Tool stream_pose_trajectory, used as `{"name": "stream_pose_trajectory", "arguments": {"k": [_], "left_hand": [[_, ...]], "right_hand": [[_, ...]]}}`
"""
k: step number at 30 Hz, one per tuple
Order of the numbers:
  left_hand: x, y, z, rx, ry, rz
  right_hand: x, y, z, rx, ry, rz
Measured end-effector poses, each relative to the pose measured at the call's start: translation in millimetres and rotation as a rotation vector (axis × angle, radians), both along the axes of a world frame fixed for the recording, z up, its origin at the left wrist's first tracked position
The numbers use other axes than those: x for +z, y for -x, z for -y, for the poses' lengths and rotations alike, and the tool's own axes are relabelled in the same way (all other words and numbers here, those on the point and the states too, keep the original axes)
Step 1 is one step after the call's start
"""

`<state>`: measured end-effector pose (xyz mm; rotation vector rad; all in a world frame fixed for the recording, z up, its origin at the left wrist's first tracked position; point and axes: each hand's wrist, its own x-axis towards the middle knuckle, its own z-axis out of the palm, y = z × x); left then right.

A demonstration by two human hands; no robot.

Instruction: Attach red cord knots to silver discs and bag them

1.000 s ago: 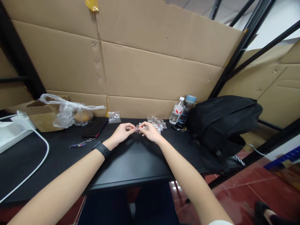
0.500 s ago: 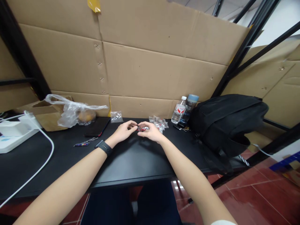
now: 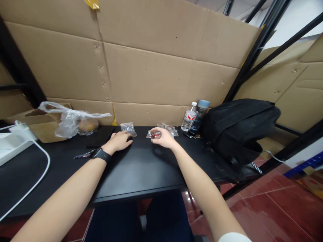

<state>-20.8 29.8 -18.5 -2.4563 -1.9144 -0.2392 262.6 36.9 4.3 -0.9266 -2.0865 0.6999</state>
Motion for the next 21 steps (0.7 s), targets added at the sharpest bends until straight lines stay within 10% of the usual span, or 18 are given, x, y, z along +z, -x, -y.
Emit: {"name": "stream_pose_trajectory", "arguments": {"k": [13, 21], "left_hand": [[18.4, -52, 58, -0.587, 0.183, 0.092], [24.4, -64, 70, -0.416, 0.194, -0.051]], "right_hand": [[28.7, -17, 17, 0.077, -0.065, 0.443], [25.6, -19, 16, 0.070, -0.097, 0.664]]}}
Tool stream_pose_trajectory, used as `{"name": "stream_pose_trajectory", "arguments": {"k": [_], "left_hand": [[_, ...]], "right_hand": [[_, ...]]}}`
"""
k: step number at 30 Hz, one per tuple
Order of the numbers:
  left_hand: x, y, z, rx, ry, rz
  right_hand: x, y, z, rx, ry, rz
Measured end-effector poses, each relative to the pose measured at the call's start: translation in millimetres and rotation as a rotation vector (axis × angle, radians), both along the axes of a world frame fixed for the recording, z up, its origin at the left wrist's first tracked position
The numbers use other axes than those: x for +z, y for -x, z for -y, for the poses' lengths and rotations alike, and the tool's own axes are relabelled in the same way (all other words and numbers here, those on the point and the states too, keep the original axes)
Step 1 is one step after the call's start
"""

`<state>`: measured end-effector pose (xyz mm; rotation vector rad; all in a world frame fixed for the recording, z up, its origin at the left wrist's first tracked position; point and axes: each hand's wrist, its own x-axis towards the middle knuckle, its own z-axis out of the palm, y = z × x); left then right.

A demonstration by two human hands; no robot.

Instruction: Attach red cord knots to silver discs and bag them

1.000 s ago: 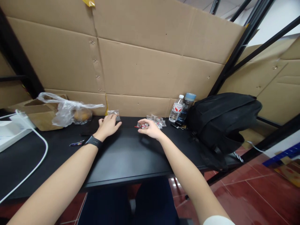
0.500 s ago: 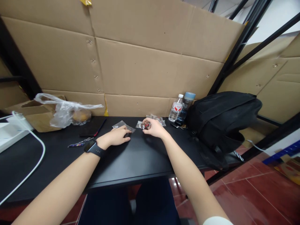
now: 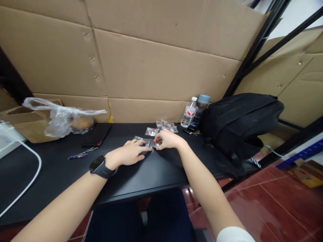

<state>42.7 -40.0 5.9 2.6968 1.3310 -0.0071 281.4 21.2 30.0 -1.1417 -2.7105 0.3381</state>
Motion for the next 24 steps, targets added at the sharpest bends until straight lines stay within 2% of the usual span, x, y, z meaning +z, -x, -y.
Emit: {"name": "stream_pose_trajectory", "arguments": {"k": [8, 17, 24], "left_hand": [[5.5, 1, 1, -0.001, 0.099, -0.021], [5.3, 7, -4, -0.052, 0.122, 0.016], [-0.6, 14, -9, 0.007, 0.114, 0.053]], "right_hand": [[-12.2, 9, -7, 0.068, -0.042, -0.041], [-19.9, 12, -10, 0.101, 0.206, -0.205], [-25.0, 22, -8, 0.021, 0.087, -0.261]]}}
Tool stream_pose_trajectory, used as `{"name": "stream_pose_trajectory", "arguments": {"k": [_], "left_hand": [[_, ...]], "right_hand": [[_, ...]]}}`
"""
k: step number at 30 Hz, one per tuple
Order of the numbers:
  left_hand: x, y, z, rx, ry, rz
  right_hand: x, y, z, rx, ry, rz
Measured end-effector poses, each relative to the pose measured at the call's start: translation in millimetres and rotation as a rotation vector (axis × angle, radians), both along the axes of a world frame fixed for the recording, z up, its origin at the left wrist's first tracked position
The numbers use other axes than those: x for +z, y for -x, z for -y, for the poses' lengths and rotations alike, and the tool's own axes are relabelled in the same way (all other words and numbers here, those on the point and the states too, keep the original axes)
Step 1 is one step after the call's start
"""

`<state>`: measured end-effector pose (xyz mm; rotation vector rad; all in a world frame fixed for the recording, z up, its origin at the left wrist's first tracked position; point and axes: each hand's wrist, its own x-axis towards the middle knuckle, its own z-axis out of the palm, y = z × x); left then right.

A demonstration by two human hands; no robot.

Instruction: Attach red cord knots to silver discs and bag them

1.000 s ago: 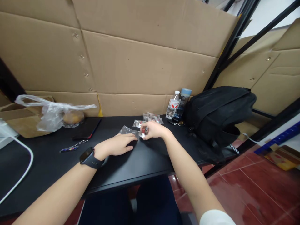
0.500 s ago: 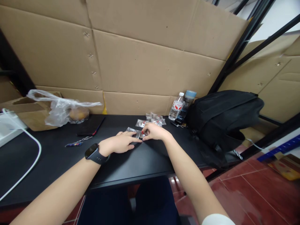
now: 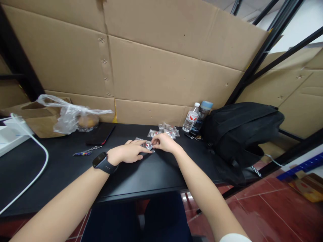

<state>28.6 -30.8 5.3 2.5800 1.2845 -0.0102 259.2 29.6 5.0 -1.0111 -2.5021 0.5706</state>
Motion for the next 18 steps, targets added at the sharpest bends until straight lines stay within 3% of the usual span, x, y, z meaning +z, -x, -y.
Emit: {"name": "stream_pose_trajectory", "arguments": {"k": [5, 11, 18], "left_hand": [[-2.5, 3.1, -2.9, -0.015, 0.025, 0.017], [-0.3, -0.4, 2.3, 0.068, -0.074, 0.008], [1.0, -3.5, 4.0, 0.010, -0.050, -0.002]], "right_hand": [[3.1, 0.2, 3.8, 0.051, -0.021, 0.048], [1.9, 0.6, 0.7, -0.010, -0.046, 0.102], [2.0, -3.2, -0.4, -0.035, -0.067, 0.122]]}}
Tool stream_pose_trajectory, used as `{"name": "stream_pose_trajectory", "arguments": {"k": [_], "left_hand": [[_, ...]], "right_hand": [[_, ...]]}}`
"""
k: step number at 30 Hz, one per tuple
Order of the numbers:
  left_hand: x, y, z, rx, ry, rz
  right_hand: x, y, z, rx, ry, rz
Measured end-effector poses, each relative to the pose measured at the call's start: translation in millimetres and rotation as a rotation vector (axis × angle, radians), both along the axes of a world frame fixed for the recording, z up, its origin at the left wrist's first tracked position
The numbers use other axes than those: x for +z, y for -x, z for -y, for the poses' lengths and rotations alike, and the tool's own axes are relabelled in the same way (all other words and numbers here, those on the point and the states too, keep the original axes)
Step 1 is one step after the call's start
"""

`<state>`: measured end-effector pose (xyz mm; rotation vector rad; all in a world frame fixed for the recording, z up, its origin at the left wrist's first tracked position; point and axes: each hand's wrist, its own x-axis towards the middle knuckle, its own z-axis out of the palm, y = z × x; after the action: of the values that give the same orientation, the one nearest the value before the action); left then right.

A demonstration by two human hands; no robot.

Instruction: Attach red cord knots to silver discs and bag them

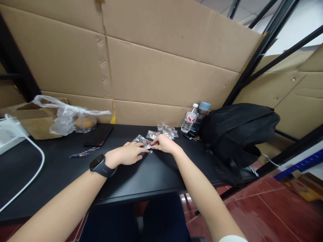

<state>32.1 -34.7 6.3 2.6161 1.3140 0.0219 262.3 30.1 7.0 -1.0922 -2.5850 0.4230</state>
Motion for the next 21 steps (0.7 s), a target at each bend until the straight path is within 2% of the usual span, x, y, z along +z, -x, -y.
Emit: {"name": "stream_pose_trajectory", "arguments": {"k": [6, 12, 15, 21], "left_hand": [[-1.8, 2, -1, -0.051, 0.030, 0.010], [-3.1, 5, -3, -0.057, 0.044, -0.006], [-3.8, 7, -4, -0.080, 0.048, -0.003], [-6.3, 14, -9, -0.055, 0.043, -0.025]], "right_hand": [[0.6, 5, 4, 0.034, -0.057, 0.003], [-9.9, 16, 3, -0.002, -0.112, -0.001], [-15.5, 24, 3, -0.050, -0.225, 0.004], [-18.8, 36, 3, -0.244, -0.492, 0.070]]}}
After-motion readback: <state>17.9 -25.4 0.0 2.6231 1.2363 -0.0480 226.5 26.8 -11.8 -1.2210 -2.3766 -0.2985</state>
